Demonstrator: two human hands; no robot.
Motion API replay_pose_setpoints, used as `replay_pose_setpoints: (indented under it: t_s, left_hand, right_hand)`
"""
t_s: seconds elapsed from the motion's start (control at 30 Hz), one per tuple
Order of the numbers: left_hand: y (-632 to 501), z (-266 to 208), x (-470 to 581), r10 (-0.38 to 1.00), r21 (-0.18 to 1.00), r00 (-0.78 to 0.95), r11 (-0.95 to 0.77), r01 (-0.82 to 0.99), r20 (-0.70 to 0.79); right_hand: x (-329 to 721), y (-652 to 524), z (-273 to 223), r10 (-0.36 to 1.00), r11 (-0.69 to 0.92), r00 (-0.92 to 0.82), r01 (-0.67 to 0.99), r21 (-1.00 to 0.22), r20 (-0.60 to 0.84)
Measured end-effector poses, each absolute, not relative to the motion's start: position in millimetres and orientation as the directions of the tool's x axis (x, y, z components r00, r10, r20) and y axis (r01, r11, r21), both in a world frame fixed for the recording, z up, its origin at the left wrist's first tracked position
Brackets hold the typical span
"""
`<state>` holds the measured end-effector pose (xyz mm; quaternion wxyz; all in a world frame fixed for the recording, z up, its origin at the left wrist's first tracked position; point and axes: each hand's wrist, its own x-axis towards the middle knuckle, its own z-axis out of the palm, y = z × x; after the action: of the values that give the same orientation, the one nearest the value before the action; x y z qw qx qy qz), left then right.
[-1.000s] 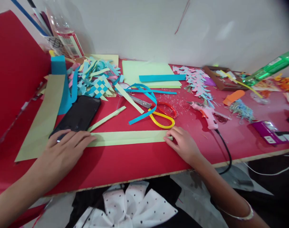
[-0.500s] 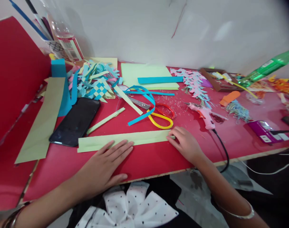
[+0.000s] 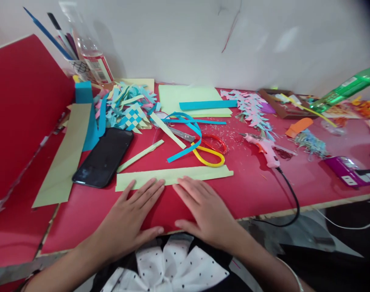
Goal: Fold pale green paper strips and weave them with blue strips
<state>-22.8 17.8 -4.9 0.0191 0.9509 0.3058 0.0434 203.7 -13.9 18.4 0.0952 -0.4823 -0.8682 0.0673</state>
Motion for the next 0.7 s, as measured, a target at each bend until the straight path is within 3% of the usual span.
replay_pose_setpoints:
  t_s: [0.27,0.7]
  left_hand:
    - [15,-5,-28,0.644,0.062,0.761,-0.765,0.641,0.08]
    - [6,-4,-59,0.712,-0.093,0.693,-0.687,0.721,0.112]
  right_hand:
    - [196,-14,3,0.906,0.416,-0.421,0.868,-0.271,0.04]
    - [257,-29,-5,0.973,0.217,-0.203,0.965,-0.148,0.106]
